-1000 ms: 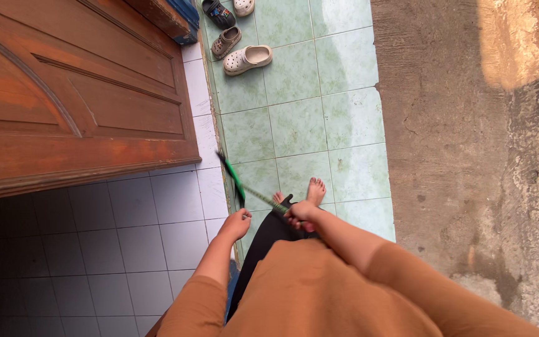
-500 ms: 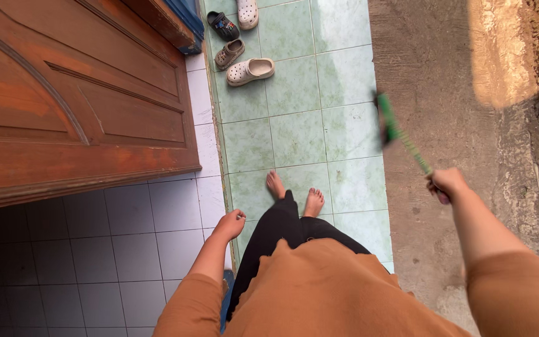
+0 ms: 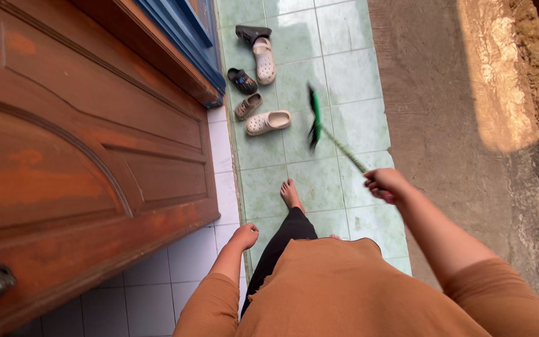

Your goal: The person sweeps a tiled floor using a green broom and a dustpan. They gather debris into the dustpan near a doorway, then continue sweeping the area outside the door, moving around several pairs of shoes and a bucket.

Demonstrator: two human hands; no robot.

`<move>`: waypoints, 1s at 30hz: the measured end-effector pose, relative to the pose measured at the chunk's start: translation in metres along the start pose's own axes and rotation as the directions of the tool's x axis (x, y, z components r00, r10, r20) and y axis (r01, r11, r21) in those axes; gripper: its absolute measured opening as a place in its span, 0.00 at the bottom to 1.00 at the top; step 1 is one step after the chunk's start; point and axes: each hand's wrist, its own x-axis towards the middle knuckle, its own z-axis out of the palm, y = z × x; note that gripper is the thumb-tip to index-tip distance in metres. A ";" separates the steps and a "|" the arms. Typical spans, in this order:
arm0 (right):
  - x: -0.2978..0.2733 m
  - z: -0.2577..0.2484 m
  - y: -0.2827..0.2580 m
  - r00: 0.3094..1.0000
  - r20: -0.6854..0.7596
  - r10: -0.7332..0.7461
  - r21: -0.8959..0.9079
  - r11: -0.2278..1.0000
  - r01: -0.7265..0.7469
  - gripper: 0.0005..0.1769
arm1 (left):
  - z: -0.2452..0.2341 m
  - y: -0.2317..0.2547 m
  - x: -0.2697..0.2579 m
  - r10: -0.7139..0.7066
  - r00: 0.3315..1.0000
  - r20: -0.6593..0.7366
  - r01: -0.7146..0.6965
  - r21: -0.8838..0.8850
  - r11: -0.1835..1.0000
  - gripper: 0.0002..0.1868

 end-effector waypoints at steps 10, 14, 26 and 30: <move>-0.012 0.190 -0.019 0.998 -0.010 -0.067 -0.809 0.588 0.031 0.16 | -0.143 0.016 0.084 0.115 0.990 -0.077 -0.124 -0.126 0.984 0.16; -0.060 0.210 -0.036 0.958 0.072 -0.279 -0.942 0.296 0.157 0.14 | -0.162 0.008 0.090 0.073 0.996 -0.049 -0.079 -0.134 0.988 0.16; -0.111 0.257 -0.145 0.997 0.032 -0.071 -0.999 0.010 0.032 0.13 | -0.182 0.005 0.108 0.002 1.000 0.012 0.001 -0.209 0.978 0.15; -0.112 0.262 -0.179 0.995 0.049 -0.092 -0.998 -0.037 0.046 0.14 | -0.206 0.033 0.119 -0.057 0.998 -0.008 0.054 -0.222 0.973 0.14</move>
